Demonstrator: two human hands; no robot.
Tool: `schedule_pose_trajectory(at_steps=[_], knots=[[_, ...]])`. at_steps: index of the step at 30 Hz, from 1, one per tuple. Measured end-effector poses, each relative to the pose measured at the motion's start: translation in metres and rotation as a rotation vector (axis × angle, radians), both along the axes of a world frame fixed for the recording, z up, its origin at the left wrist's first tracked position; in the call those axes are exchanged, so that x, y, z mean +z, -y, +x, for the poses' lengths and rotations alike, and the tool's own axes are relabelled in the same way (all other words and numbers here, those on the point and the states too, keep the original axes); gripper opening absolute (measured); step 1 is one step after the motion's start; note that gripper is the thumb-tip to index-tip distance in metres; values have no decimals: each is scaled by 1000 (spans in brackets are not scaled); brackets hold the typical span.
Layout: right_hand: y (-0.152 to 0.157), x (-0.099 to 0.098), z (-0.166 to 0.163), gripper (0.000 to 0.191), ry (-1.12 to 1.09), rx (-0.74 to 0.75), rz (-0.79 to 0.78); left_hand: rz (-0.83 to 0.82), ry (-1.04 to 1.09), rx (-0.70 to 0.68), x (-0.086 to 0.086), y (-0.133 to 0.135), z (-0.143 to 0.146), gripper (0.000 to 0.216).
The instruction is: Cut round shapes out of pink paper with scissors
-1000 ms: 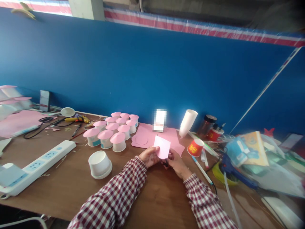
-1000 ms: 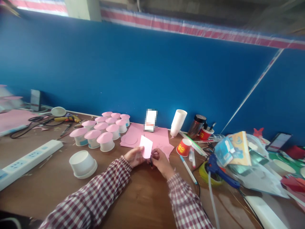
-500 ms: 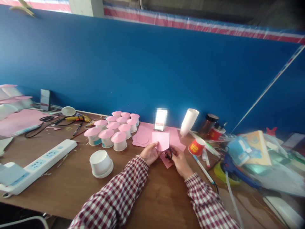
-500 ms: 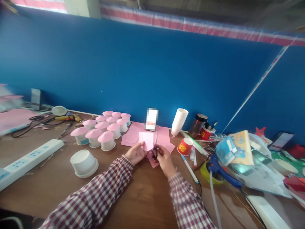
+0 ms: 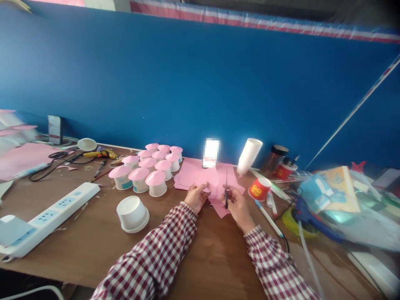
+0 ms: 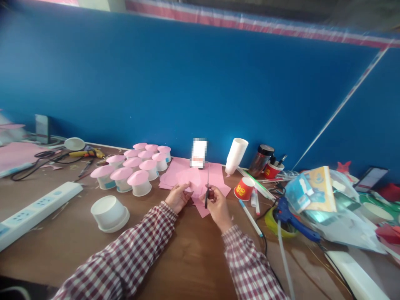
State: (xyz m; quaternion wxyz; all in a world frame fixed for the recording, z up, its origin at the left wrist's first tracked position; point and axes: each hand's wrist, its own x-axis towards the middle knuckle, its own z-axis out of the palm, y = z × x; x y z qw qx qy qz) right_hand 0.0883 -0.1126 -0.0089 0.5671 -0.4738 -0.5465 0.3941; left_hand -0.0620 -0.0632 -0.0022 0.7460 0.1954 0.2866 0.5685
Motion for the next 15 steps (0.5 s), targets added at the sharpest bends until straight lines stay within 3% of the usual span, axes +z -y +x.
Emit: schedule_pose_trajectory(at_steps=[8,15], knots=[[9,7,-11,36,239,2,16,-46,32,68,-1,4,11,22],[13,8,-17,31,243,123,4,-15,40,8,-3,8,14,19]])
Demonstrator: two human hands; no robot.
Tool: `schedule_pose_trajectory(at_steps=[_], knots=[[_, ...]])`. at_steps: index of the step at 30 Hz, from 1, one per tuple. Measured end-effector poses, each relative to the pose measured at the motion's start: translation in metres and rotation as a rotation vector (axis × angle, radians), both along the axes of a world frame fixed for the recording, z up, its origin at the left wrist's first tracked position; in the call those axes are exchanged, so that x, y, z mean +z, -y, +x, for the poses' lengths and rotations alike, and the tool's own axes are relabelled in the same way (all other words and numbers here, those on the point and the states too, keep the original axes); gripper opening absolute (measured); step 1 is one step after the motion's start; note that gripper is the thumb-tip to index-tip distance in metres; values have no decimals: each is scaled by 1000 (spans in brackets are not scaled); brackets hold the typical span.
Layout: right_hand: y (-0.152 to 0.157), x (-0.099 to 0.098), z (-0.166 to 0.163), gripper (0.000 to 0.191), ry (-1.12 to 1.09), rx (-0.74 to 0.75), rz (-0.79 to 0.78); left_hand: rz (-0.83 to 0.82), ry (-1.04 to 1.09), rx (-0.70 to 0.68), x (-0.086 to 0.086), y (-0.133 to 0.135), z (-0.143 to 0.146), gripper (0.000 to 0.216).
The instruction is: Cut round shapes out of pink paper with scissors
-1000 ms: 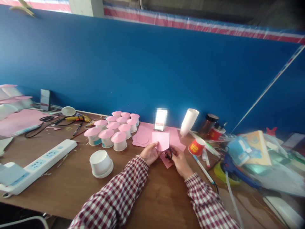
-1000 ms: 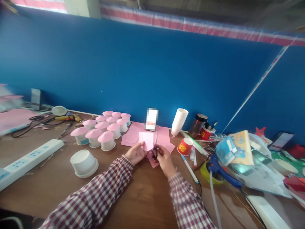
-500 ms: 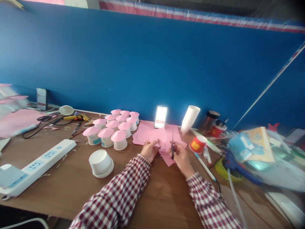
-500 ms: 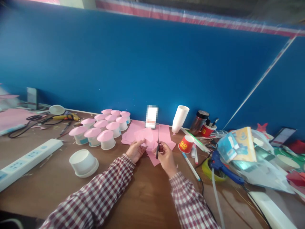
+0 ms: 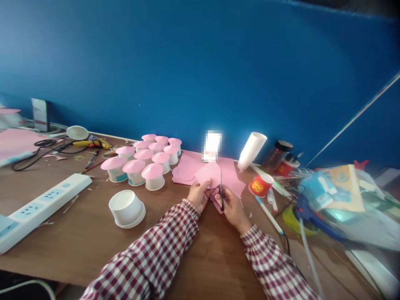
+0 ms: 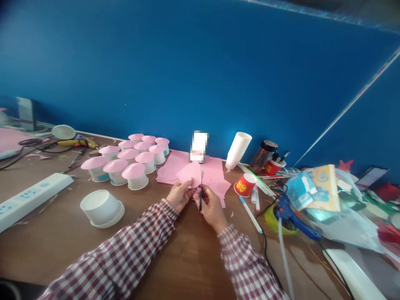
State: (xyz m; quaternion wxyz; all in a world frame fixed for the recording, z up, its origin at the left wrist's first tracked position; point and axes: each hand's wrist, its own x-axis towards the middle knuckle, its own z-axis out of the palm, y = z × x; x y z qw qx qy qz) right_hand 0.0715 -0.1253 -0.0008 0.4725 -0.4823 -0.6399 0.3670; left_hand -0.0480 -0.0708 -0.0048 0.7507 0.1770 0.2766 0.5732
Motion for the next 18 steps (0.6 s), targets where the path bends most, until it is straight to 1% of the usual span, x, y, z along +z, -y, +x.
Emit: schedule_pose_trajectory(at_steps=[5,12,18], knots=[[-3,-7,3,30,-51,-33,-38,-66,8,29,1,-1,-1,20],[-6,-11,7,31,-58,-26,-99,-116,30,50,1,-2,0,20],[-6,-13,7,32,-75,-9,-77,-152,30,77,4,-1,0,17]])
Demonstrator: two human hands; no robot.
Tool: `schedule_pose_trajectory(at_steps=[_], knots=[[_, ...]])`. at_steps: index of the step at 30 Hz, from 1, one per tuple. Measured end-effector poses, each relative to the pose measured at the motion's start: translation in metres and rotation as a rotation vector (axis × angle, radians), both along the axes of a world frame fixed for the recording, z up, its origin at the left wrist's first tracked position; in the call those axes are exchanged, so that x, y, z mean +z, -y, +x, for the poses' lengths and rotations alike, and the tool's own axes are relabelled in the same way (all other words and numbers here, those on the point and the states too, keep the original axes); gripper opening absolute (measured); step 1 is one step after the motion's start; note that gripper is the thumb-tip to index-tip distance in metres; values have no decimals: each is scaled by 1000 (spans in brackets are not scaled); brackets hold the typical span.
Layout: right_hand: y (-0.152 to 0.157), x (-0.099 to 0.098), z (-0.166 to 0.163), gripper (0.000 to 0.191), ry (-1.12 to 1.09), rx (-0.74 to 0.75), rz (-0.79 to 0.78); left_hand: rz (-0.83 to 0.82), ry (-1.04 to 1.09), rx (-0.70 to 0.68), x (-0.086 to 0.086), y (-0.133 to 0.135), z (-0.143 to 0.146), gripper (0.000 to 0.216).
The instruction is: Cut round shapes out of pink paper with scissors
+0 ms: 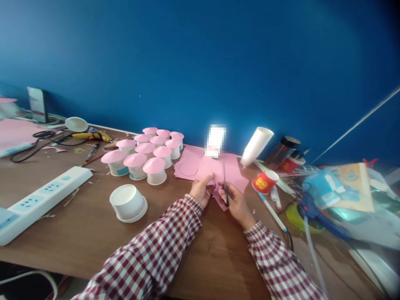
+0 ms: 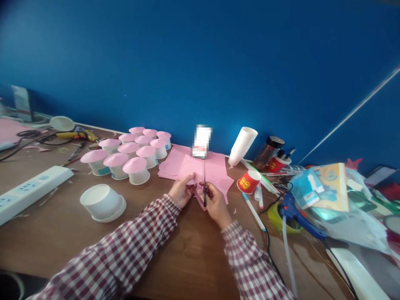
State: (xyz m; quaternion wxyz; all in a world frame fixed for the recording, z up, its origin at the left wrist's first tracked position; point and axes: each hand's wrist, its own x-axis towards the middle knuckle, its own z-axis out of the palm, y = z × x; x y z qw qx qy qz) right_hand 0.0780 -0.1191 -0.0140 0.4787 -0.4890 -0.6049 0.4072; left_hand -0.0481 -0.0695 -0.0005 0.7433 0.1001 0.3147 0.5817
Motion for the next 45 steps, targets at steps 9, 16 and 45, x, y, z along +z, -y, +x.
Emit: schedule_pose_trajectory(at_steps=[9,16,45], knots=[[3,6,1,35,157,-129,129,92,27,-124,-4,-2,-4,19],[4,8,1,35,201,-174,139,140,37,-189,-5,-7,-11,19],[5,9,5,34,341,-124,217,103,126,-112,-7,-22,-20,6]])
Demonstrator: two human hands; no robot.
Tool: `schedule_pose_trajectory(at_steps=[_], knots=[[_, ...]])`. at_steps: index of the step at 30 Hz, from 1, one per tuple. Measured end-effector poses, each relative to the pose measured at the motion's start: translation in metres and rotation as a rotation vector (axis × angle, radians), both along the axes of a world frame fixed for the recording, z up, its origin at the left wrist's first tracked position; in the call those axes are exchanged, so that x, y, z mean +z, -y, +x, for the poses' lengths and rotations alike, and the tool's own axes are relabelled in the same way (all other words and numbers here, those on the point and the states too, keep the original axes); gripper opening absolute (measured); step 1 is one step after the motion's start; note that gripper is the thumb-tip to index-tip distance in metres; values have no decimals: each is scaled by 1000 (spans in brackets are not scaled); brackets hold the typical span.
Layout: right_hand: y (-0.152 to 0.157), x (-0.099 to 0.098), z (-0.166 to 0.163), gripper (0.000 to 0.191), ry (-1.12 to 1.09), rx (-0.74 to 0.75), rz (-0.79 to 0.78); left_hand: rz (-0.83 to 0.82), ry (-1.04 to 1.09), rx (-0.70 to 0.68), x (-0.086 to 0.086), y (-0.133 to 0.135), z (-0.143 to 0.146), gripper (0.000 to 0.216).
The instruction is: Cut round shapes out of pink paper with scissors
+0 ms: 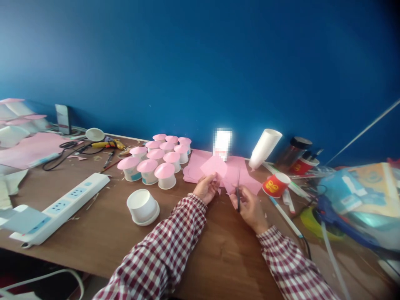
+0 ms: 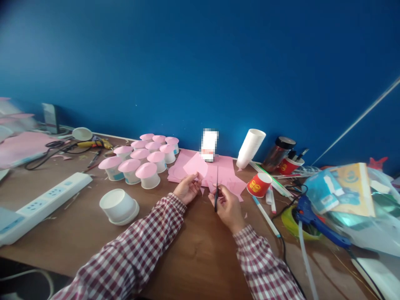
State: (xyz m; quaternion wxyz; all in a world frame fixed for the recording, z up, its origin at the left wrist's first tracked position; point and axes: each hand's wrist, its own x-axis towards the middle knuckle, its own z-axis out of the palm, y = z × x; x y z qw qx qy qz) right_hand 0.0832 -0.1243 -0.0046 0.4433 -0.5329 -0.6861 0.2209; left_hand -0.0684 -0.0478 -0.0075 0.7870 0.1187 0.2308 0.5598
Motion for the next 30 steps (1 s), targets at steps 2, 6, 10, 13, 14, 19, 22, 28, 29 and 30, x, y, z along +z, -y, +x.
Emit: schedule_pose_trajectory(at_steps=[2,6,10,13,14,19,22,28,29,30], knots=[[1,0,-1,34,-18,-22,10,1,-17,-11,2,3,1,8],[0,0,-3,34,-78,-57,26,17,-79,-51,6,10,4,13],[-1,-1,-2,36,-112,-74,2,50,-86,-66,6,15,8,15],[-1,-1,-2,36,-114,-68,-11,80,-75,-86,3,16,10,15],[-1,-1,-2,37,-113,-65,-11,85,-74,-90,2,16,11,15],[-1,-1,-2,37,-168,-53,-4,93,-110,-81,2,17,11,18],[-1,-1,-2,37,-197,-48,-31,107,-167,-93,3,18,11,21],[-2,7,-4,38,-277,-56,-101,68,-222,-75,1,20,15,24],[-2,7,-4,38,-297,-58,-109,63,-222,-62,1,19,15,25],[-2,7,-5,39,-313,-53,-120,61,-221,-53,0,19,16,25]])
